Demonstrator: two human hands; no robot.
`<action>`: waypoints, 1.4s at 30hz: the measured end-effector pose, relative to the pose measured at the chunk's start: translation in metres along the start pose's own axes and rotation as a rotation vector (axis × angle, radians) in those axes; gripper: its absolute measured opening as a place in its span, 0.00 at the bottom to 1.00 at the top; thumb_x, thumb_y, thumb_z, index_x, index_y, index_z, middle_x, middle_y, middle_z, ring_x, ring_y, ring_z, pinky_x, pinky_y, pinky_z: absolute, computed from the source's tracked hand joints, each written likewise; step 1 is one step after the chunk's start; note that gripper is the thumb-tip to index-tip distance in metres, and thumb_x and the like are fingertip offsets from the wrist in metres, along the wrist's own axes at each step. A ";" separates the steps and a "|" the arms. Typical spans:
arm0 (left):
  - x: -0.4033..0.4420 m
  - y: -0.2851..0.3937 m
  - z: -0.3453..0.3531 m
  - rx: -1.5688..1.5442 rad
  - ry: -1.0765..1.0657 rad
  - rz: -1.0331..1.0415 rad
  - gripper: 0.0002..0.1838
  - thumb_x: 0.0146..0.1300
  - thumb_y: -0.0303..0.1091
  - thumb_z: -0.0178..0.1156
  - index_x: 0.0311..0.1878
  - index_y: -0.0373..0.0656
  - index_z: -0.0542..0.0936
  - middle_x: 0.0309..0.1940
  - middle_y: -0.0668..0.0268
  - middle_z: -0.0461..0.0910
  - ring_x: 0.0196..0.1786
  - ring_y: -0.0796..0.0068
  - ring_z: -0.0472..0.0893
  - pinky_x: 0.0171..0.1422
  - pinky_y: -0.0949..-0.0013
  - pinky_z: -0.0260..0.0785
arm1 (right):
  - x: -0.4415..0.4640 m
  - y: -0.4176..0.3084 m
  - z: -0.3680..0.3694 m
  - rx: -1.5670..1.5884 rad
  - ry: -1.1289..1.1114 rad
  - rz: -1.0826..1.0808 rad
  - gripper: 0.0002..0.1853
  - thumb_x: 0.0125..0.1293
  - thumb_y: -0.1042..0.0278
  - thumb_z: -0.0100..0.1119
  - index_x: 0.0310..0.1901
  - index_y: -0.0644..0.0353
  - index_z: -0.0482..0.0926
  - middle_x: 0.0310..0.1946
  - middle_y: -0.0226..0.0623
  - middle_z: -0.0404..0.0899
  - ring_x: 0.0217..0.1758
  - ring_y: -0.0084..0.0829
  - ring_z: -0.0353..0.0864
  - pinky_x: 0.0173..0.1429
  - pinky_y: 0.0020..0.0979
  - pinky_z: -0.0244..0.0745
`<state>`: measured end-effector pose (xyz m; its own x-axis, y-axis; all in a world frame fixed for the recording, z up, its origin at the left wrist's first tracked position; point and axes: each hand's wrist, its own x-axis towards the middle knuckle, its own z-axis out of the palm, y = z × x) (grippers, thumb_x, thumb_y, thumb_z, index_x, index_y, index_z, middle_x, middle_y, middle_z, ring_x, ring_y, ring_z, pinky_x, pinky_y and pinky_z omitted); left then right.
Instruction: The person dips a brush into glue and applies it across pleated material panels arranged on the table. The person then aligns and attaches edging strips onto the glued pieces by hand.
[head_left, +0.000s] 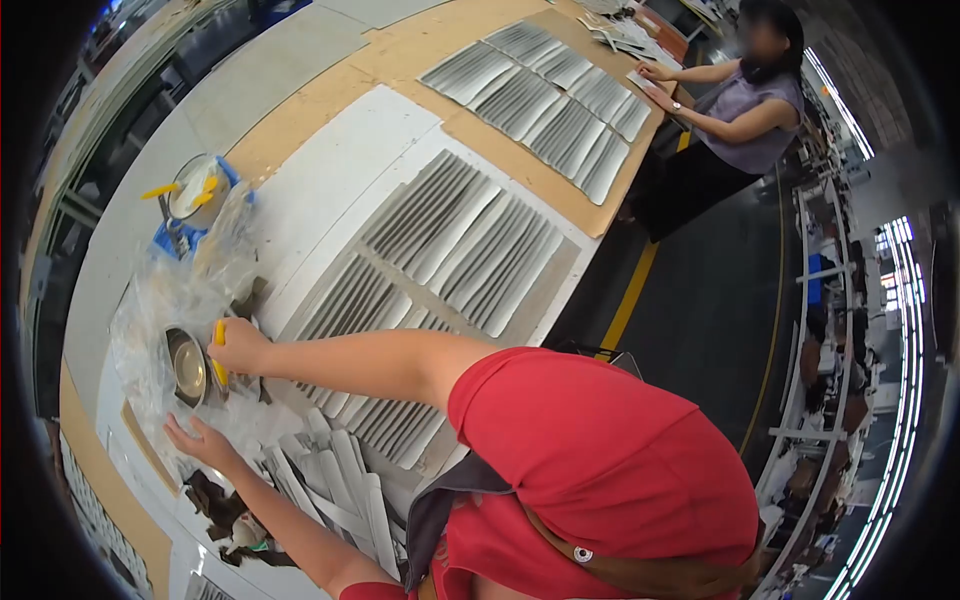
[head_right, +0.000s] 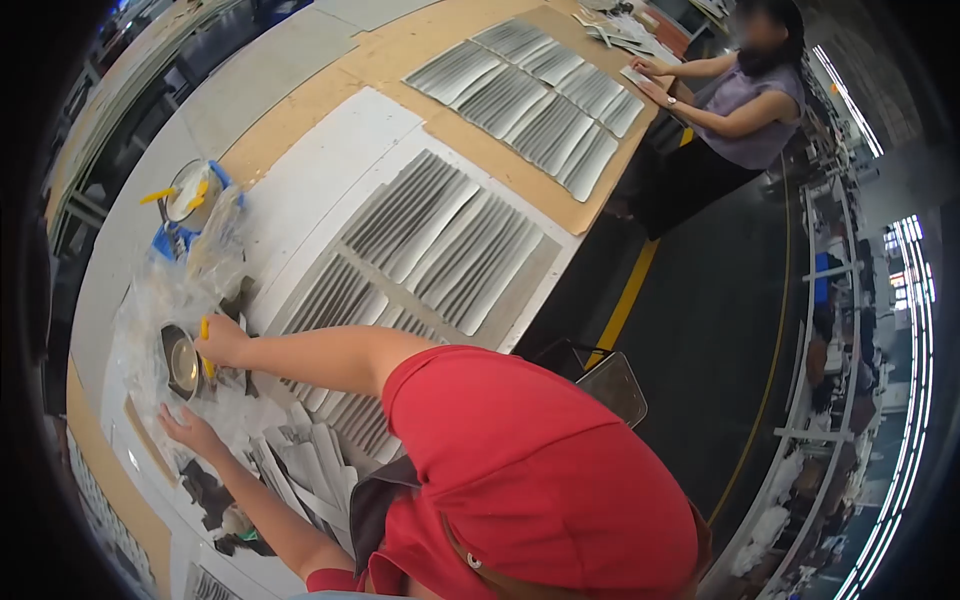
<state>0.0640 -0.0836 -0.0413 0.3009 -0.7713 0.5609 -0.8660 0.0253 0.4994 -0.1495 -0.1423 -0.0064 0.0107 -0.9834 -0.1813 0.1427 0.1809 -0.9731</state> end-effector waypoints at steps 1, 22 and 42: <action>0.001 0.002 -0.006 0.078 -0.029 -0.022 0.22 0.63 0.32 0.51 0.61 0.39 0.67 0.64 0.47 0.59 0.68 0.52 0.57 0.69 0.58 0.51 | -0.020 -0.025 -0.033 0.134 -0.097 0.100 0.08 0.54 0.66 0.55 0.26 0.62 0.73 0.19 0.41 0.77 0.18 0.30 0.77 0.23 0.31 0.72; -0.168 0.606 0.190 -0.738 -0.355 -0.029 0.03 0.63 0.22 0.47 0.33 0.40 0.65 0.27 0.70 0.60 0.29 0.79 0.61 0.37 0.77 0.58 | -0.265 -0.132 -0.999 0.738 0.822 -0.079 0.16 0.68 0.53 0.48 0.36 0.59 0.74 0.11 0.24 0.59 0.11 0.18 0.55 0.17 0.21 0.52; -0.324 0.918 0.372 -0.532 -1.181 0.134 0.11 0.51 0.13 0.48 0.37 0.38 0.70 0.34 0.59 0.66 0.35 0.67 0.68 0.39 0.71 0.63 | -0.160 -0.142 -1.307 1.226 0.613 -0.065 0.20 0.69 0.56 0.42 0.25 0.63 0.69 0.09 0.24 0.56 0.09 0.18 0.53 0.15 0.20 0.50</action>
<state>-0.9774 -0.0473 -0.0101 -0.5420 -0.8262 -0.1536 -0.5162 0.1832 0.8366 -1.4645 0.0101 -0.0252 -0.4189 -0.7671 -0.4859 0.9050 -0.3090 -0.2925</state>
